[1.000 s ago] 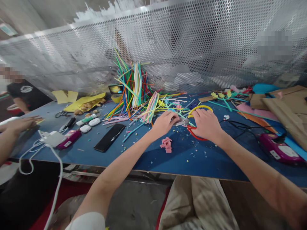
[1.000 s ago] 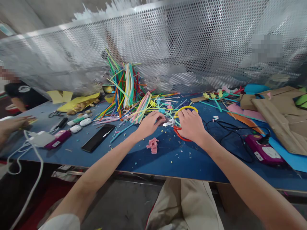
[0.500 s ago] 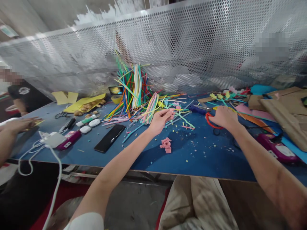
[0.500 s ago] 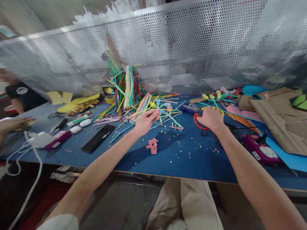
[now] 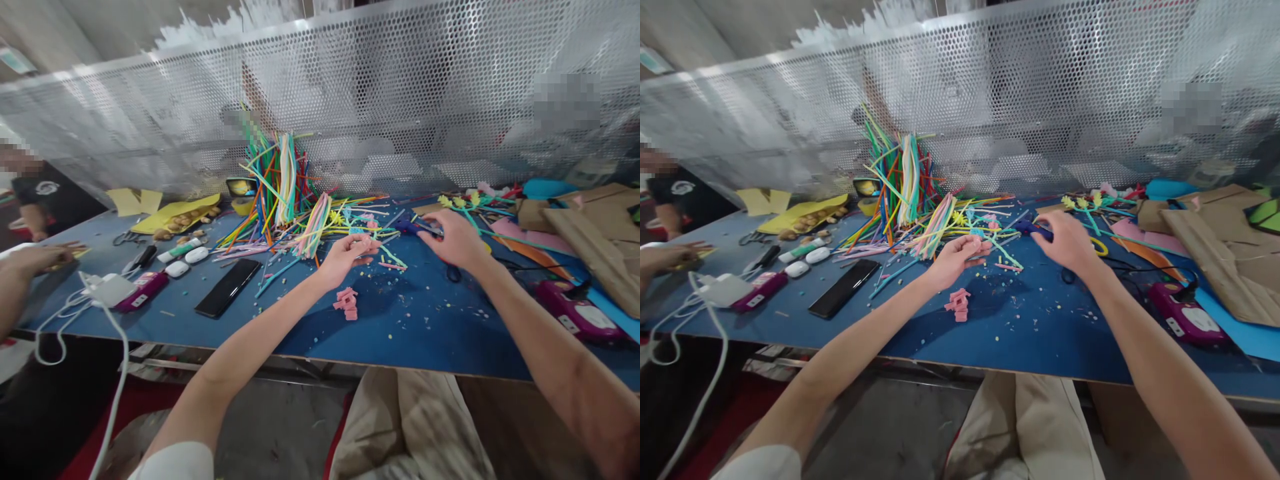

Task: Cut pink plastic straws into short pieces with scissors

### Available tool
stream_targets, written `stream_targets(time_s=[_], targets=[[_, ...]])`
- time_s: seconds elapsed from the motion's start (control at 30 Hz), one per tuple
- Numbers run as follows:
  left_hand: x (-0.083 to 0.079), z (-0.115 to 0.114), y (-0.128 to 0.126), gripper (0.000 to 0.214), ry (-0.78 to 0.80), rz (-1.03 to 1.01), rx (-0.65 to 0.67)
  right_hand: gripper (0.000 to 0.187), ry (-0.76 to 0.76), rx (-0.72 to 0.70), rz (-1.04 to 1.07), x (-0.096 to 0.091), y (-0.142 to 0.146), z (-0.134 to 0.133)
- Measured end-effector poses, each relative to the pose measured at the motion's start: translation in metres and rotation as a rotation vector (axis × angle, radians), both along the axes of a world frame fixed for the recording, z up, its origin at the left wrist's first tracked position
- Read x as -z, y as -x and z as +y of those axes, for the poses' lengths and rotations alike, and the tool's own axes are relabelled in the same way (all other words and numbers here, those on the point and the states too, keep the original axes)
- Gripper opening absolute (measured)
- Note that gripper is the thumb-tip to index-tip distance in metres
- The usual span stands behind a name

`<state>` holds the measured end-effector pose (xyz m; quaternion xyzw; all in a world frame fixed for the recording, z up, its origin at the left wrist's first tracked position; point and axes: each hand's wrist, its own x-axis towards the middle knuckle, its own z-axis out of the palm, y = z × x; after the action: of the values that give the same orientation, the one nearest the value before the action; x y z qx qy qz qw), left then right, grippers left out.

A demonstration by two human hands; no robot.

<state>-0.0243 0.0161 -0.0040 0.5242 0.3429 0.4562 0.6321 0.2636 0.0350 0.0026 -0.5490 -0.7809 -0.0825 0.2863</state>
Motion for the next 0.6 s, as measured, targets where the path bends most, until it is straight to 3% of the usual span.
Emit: stream_targets(time_s=[0.07,0.17,0.3,0.6], targets=[[-0.001,-0.004,-0.004,0.042,-0.019,0.012,0.009,0.046,-0.054,-0.232,0.077,-0.007,0.031,-0.018],[-0.001,-0.009,-0.009,0.047,-0.047,0.016,0.047,0.056,-0.084,-0.397,0.072,-0.009,0.067,-0.039],[0.003,-0.012,-0.014,0.052,-0.067,0.028,0.069,0.046,-0.083,-0.422,0.037,-0.003,0.083,-0.046],[0.01,-0.009,-0.013,0.057,-0.054,0.002,0.114,0.038,-0.121,-0.391,0.021,0.004,0.077,-0.041]])
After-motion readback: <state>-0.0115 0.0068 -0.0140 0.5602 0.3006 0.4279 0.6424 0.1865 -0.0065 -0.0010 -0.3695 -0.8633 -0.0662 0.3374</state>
